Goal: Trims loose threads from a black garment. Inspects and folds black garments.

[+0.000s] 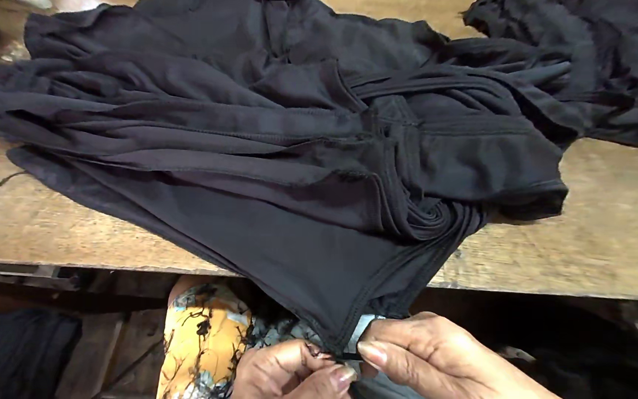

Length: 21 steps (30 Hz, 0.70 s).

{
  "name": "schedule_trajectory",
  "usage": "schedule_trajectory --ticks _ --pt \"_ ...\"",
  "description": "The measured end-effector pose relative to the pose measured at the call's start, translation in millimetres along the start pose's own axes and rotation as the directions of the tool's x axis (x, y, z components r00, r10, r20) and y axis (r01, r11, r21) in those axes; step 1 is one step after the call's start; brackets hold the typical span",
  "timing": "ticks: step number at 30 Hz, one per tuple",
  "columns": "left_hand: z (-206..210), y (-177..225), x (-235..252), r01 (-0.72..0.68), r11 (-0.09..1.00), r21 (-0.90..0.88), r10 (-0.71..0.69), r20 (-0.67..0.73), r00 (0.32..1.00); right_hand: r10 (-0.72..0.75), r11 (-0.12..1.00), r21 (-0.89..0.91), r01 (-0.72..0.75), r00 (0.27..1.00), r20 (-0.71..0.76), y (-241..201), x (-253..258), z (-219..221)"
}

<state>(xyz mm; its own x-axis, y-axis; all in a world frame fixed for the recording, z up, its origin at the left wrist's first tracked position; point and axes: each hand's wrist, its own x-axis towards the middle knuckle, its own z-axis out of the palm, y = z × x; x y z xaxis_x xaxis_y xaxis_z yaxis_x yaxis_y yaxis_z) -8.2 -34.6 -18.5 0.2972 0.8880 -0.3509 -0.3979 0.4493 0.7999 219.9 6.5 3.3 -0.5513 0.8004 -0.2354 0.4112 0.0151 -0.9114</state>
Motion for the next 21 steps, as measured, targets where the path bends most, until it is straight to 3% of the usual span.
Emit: schedule_trajectory --ticks 6,8,10,13,17,21 --pt "-1 -5 2 -0.015 0.997 0.075 0.013 0.024 1.0 0.002 0.993 -0.114 -0.009 0.998 -0.058 4 -1 12" --pt "-4 -5 4 -0.024 0.987 0.159 0.021 0.019 1.0 0.042 0.999 -0.007 -0.043 0.997 -0.063 9 -3 11" --pt "-8 -3 8 -0.059 0.976 0.207 0.067 -0.031 0.997 0.091 0.974 0.215 -0.072 0.993 -0.081 13 -9 10" --pt "-10 4 17 -0.096 0.989 0.111 0.108 -0.105 0.989 0.179 0.897 0.43 -0.103 0.974 -0.14 14 -18 18" --pt "-1 8 24 -0.123 0.985 0.119 0.143 -0.183 0.973 0.178 0.89 0.448 -0.081 0.968 -0.179 11 -21 33" --pt "-2 9 16 -0.168 0.953 0.254 0.207 -0.135 0.969 0.162 0.903 0.425 -0.062 0.965 -0.204 6 -18 41"
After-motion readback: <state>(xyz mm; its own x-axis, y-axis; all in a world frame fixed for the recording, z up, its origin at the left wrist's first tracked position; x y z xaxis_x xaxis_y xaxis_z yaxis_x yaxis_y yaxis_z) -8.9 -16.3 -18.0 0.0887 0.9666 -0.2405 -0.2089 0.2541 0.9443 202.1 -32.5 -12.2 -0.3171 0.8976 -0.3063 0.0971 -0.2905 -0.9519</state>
